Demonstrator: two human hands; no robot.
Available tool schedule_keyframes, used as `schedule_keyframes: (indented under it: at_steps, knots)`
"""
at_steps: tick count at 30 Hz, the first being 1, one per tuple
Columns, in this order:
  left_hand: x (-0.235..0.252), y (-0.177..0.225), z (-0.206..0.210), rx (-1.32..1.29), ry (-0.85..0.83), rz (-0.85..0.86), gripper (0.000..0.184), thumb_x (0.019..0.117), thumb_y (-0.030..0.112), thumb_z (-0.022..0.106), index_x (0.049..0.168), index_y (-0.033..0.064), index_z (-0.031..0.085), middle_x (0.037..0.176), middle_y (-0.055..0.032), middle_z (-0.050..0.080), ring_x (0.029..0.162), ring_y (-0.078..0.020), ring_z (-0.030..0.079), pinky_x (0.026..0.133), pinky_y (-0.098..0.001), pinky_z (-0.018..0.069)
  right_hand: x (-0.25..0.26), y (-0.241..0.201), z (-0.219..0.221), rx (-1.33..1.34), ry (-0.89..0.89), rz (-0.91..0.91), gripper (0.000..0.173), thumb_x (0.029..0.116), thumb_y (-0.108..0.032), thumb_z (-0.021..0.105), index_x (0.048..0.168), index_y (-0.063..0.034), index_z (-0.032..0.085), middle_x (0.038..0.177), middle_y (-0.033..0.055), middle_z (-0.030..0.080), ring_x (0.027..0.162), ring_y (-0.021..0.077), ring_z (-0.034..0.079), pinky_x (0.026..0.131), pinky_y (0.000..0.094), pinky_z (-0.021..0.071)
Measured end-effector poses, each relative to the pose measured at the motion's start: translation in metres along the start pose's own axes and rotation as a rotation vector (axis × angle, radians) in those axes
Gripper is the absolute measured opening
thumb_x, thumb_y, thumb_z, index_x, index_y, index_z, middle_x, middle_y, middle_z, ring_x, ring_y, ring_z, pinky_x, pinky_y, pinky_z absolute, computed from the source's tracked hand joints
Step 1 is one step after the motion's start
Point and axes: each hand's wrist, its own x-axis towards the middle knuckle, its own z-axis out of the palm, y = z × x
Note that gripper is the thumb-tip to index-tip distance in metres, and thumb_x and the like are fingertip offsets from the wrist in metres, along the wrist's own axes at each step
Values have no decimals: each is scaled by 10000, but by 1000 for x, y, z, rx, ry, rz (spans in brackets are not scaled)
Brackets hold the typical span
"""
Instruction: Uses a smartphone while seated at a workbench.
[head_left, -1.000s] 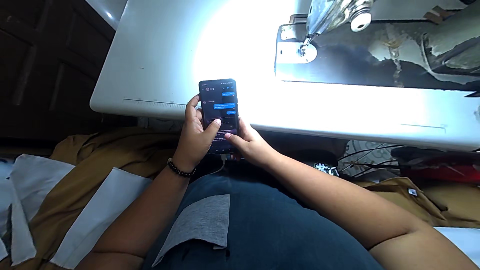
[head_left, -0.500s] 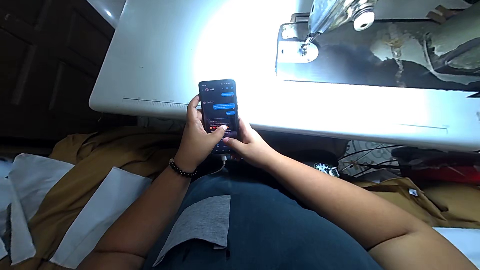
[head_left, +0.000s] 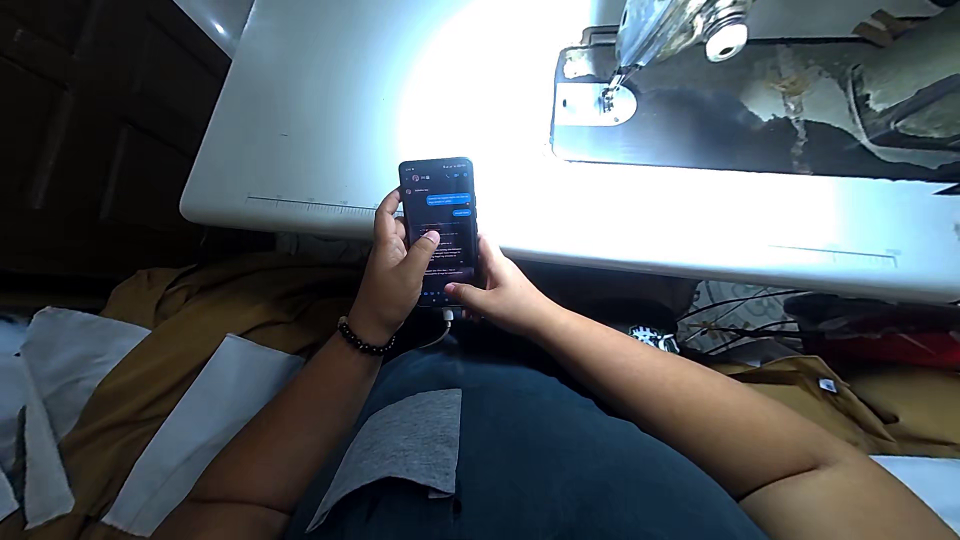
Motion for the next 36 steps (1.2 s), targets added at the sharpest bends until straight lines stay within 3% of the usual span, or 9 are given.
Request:
schedule_keyframes:
  at_steps: [10, 36]
  knots:
    - [0, 1, 0, 14, 14, -23, 638, 1054, 48, 458, 1596, 188, 152, 1364, -89, 582, 1099, -153, 694, 907, -344, 600, 0, -1, 0, -3, -2, 8, 631, 952, -59, 675, 1472, -114, 322, 943, 84, 695, 605, 114, 663, 571, 256, 585]
    - [0, -1, 1, 8, 14, -21, 646, 1052, 33, 462, 1599, 178, 150, 1390, -94, 565, 1117, -157, 689, 919, -345, 599, 1, 0, -1, 1, -9, 16, 604, 955, -61, 671, 1455, -121, 337, 920, 78, 692, 599, 112, 661, 565, 251, 581]
